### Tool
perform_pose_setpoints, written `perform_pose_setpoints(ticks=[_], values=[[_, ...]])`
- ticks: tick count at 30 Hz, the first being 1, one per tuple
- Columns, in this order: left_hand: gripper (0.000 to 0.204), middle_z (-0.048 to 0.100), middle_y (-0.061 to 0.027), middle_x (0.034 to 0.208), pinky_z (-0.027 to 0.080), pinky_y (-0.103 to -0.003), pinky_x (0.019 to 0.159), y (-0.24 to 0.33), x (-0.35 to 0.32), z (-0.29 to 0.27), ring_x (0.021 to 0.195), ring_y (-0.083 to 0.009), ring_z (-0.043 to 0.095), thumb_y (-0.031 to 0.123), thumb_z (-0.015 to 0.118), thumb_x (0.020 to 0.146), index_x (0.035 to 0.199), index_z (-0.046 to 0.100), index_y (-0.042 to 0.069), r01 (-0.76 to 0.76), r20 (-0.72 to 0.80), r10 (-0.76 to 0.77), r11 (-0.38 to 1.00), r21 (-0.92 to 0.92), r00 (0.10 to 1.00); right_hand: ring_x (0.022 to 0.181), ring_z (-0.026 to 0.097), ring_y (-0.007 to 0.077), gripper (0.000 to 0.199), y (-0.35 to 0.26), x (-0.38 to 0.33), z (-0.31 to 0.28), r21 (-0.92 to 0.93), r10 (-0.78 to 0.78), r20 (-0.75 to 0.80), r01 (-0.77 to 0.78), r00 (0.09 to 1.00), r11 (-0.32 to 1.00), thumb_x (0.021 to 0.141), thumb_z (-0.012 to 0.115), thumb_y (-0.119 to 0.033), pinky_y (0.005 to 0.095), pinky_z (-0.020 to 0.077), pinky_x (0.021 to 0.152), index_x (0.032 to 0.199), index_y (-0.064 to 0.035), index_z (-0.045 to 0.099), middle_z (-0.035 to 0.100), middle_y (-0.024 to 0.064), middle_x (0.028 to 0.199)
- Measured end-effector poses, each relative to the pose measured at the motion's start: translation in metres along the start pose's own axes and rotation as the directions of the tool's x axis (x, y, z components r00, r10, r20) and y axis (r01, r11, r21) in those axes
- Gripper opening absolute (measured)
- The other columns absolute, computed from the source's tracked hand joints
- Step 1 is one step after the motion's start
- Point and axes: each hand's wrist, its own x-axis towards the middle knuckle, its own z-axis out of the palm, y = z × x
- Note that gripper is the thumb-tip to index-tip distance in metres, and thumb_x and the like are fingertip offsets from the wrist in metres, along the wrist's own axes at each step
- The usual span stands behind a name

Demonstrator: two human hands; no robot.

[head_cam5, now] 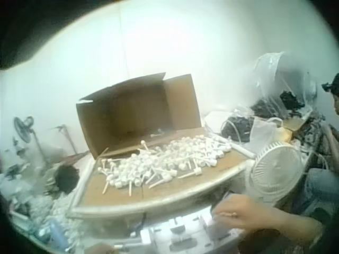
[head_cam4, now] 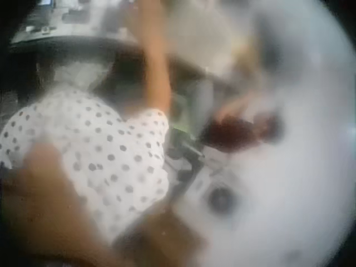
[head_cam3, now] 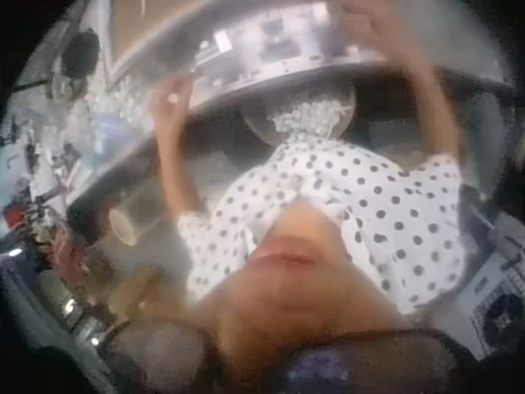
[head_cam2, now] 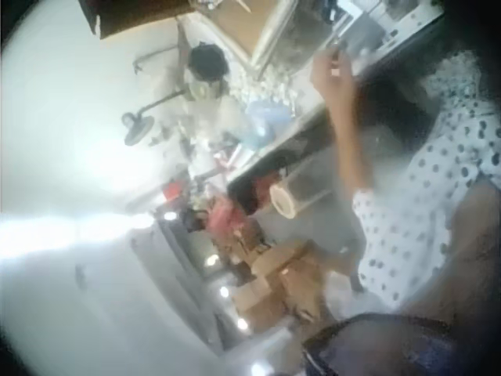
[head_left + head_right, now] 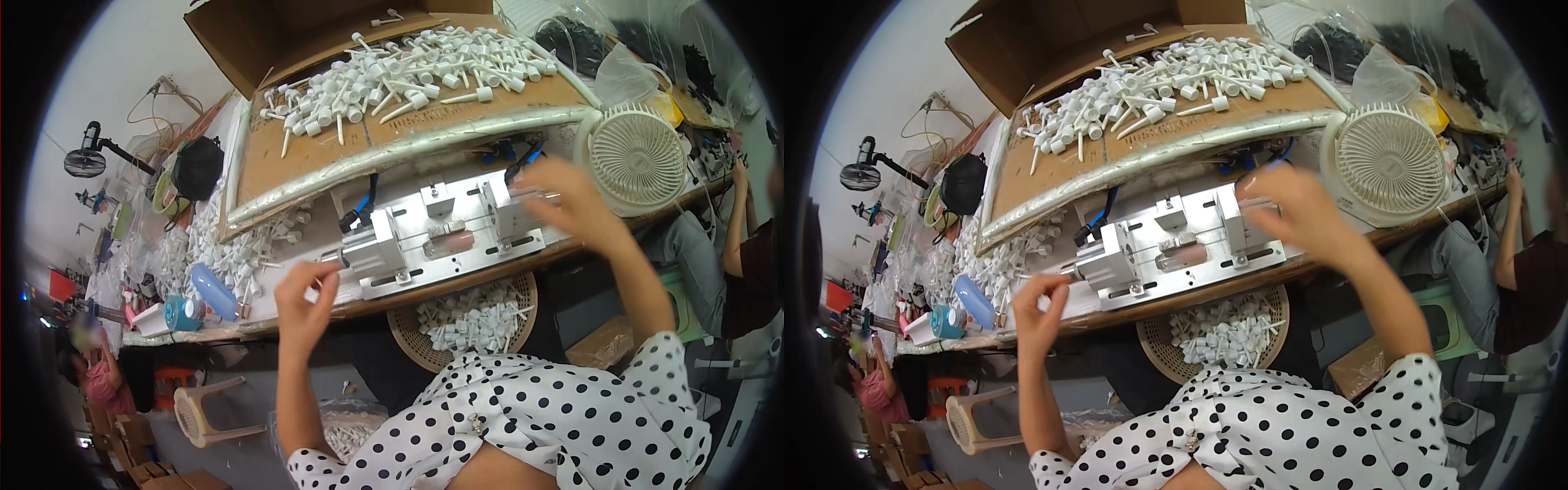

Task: The person is assembling white plastic pump nozzles or sprayers using a mechanical press/jig.

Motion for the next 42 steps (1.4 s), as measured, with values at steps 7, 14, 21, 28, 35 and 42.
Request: perform_pose_setpoints(ticks=[7, 14, 21, 28, 35, 42], values=[[0.016, 0.061, -0.0122, 0.084, 0.042, -0.034, 0.075, -0.026, 0.137, -0.038, 0.083, -0.0266, 0.055, 0.013, 0.065, 0.075, 0.085, 0.063, 0.002, -0.357, 0.029, 0.364, 0.891, 0.28, 0.931, 0.101, 0.055, 0.0303, 0.05, 0.147, 0.177, -0.038, -0.282, 0.248, -0.188, -0.294, 0.95, 0.913, 0.074, 0.063, -0.047, 0.0376, 0.0424, 0.087, 0.104, -0.0083, 0.062, 0.061, 0.0145, 0.104], [0.033, 0.059, -0.0149, 0.099, 0.038, -0.036, 0.085, -0.097, 0.254, -0.029, 0.097, -0.0303, 0.052, 0.032, 0.057, 0.082, 0.094, 0.062, 0.002, -0.357, 0.018, 0.387, 0.83, 0.429, 0.922, 0.112, 0.049, 0.0301, 0.077, 0.253, 0.209, -0.027, -0.144, 0.536, -0.164, -0.558, 0.828, 0.817, 0.07, 0.055, -0.066, 0.0366, 0.0383, 0.093, 0.121, -0.0076, 0.053, 0.056, 0.0195, 0.115], [0.061, 0.05, -0.0179, 0.123, 0.032, -0.032, 0.097, -0.126, 0.314, 0.031, 0.115, -0.0277, 0.045, 0.051, 0.049, 0.084, 0.119, 0.051, 0.001, 0.11, 0.204, -0.118, 0.993, 0.054, 0.972, 0.111, 0.045, 0.0218, 0.061, 0.215, 0.234, -0.008, -0.065, 0.543, 0.204, -0.543, 0.814, 0.838, 0.075, 0.059, -0.052, 0.0302, 0.0346, 0.093, 0.116, -0.0068, 0.056, 0.051, 0.0115, 0.121], [0.063, 0.053, -0.0159, 0.119, 0.035, -0.03, 0.094, -0.078, 0.296, 0.041, 0.111, -0.0232, 0.048, 0.053, 0.05, 0.082, 0.122, 0.049, 0.003, 0.072, 0.388, -0.073, 0.997, 0.019, 0.919, 0.111, 0.045, 0.0195, 0.056, 0.194, 0.238, 0.003, 0.149, 0.368, 0.44, -0.471, 0.819, 0.87, 0.075, 0.062, -0.044, 0.0292, 0.0327, 0.094, 0.119, -0.0097, 0.054, 0.051, 0.0101, 0.119], [0.047, 0.06, -0.0153, 0.105, 0.041, -0.031, 0.085, -0.074, 0.277, 0.045, 0.1, -0.0243, 0.055, 0.043, 0.054, 0.083, 0.108, 0.058, 0.003, -0.005, 0.282, 0.004, 1.0, 0.002, 0.959, 0.116, 0.046, 0.0236, 0.05, 0.158, 0.24, 0.014, 0.073, 0.274, 0.49, -0.352, 0.828, 0.933, 0.078, 0.062, -0.039, 0.0315, 0.0346, 0.095, 0.12, -0.0116, 0.055, 0.049, 0.0141, 0.126], [0.022, 0.06, -0.0137, 0.082, 0.044, -0.035, 0.072, -0.041, 0.265, 0.033, 0.08, -0.0267, 0.057, 0.024, 0.063, 0.077, 0.085, 0.066, 0.004, -0.2, 0.071, 0.188, 0.885, 0.42, 0.98, 0.075, 0.062, 0.0173, 0.019, 0.132, 0.236, -0.006, 0.032, 0.039, 0.109, -0.043, 0.993, 0.999, 0.078, 0.059, -0.016, 0.0288, 0.0479, 0.07, 0.093, -0.0047, 0.065, 0.066, 0.0072, 0.083]])
